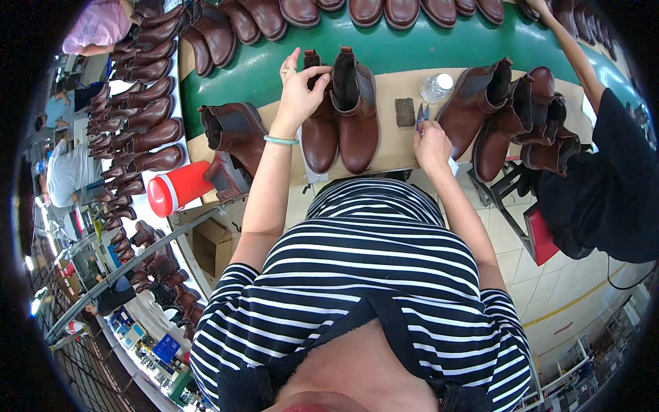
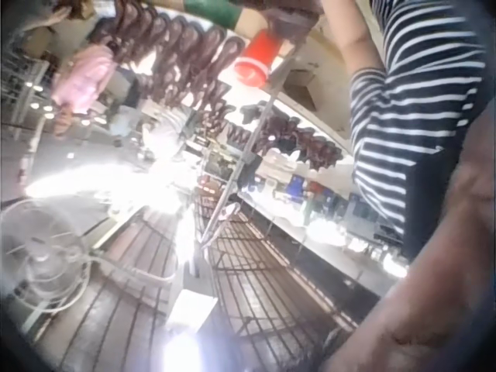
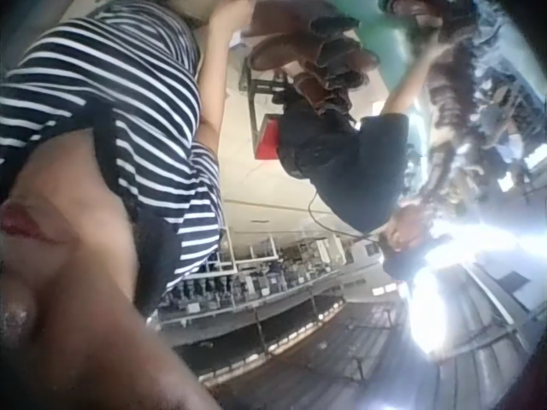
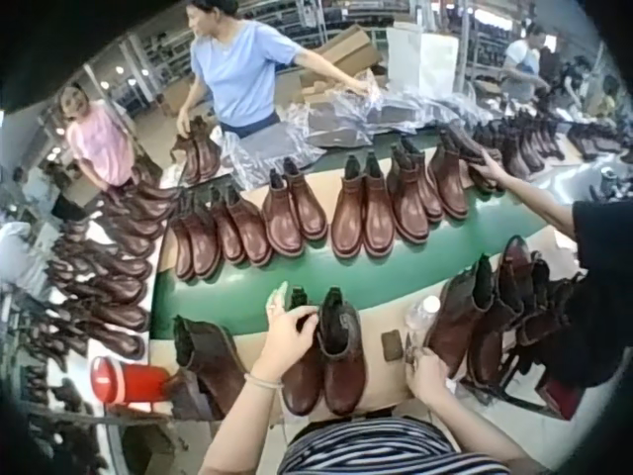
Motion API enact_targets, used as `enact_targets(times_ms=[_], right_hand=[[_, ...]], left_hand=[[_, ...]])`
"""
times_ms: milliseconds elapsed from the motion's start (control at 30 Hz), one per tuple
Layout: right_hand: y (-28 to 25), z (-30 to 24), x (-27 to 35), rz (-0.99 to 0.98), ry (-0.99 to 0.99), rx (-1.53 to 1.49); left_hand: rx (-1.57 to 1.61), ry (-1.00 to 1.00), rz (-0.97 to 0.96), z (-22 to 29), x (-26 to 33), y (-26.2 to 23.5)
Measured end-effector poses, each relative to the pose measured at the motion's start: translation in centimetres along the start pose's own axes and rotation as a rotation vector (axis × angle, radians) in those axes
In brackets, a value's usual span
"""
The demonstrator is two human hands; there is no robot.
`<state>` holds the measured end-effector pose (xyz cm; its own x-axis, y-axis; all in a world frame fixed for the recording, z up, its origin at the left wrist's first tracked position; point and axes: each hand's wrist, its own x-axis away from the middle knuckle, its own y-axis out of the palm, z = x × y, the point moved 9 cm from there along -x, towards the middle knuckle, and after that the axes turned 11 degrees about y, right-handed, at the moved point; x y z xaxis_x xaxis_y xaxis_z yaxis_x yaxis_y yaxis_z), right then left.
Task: The person cleans and finishes boots at a workstation by wiping them with a cloth, trimming threads with small snips, rubbing them with a small block, and placing them onto the table.
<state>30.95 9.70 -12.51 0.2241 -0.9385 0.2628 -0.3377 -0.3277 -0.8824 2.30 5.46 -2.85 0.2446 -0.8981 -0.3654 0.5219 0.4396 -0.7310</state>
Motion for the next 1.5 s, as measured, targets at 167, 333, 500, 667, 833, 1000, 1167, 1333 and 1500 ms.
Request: enact_targets(times_ms=[167, 333, 500, 667, 833, 1000, 1167, 1333, 1500], right_hand=[[1.2, 0.1, -0.5, -0.04, 0.1, 0.198], [3.3, 1.3, -1.0, -0.049, 0.096, 0.231], [1.3, 3.4, -0.9, 0.014, 0.116, -0.066], [0.7, 1.7, 1.8, -0.689, 0.442, -1.203], [-6.0, -4.6, 1.6, -0.681, 0.223, -1.21], [-9.0, -9.5, 0.2, -0.643, 0.039, -1.029], [-11.2, -14.9, 0.5, -0.181, -0.504, -0.271], [-10.7, -17.2, 0.3, 0.013, -0.52, 0.171], [-10.1, -19.5, 0.5, 0.148, -0.783, 0.302]], left_hand=[[-0.025, -0.014, -0.072, -0.8, -0.7, 0.8], [0.151, -0.083, 0.123, -2.3, -0.4, -2.5], [0.161, -0.147, 0.076, -1.9, 1.6, -3.4], [0.058, -0.038, -0.049, -1.8, 1.1, -0.9], [0.013, -0.006, -0.004, -0.9, 0.0, -0.5], [0.049, -0.083, 0.022, -1.2, 0.4, 0.3], [-0.093, -0.039, -0.058, 0.2, -0.2, 0.6], [-0.126, 0.015, -0.057, 1.1, -0.2, 0.6], [-0.176, 0.049, -0.073, 1.8, -0.2, 0.7]])
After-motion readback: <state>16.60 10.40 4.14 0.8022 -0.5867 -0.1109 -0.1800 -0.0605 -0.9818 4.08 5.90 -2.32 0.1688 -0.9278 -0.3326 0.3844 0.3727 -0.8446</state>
